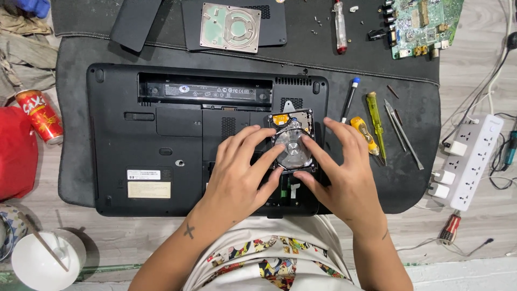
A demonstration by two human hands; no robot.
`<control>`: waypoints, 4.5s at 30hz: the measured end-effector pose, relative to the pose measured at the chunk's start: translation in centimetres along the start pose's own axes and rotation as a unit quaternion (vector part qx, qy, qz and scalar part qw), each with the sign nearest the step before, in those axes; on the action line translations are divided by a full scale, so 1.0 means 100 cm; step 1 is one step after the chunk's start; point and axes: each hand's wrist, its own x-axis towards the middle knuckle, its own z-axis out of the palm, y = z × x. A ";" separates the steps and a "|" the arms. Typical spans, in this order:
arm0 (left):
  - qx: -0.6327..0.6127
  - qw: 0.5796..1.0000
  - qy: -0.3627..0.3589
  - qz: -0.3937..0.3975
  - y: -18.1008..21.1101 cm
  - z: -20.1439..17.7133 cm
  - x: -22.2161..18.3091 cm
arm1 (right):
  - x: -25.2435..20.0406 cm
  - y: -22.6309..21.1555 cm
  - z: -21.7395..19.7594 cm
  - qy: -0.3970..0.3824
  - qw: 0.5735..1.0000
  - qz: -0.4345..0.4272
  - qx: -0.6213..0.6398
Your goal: Reassembling internal components of a laptop, specifically installing a hard drive and connecting internal wiring.
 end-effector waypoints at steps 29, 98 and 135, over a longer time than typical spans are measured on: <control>0.018 1.000 0.008 -0.004 0.001 0.002 -0.001 | 0.004 -0.018 -0.003 -0.047 0.998 -0.045 -0.023; 0.005 0.988 -0.149 -0.027 -0.015 -0.016 0.021 | 0.245 0.190 0.026 -0.104 0.990 -0.060 -0.069; -0.008 0.999 -0.048 0.002 -0.012 -0.015 0.024 | 0.042 0.015 0.005 -0.016 0.989 -0.061 0.134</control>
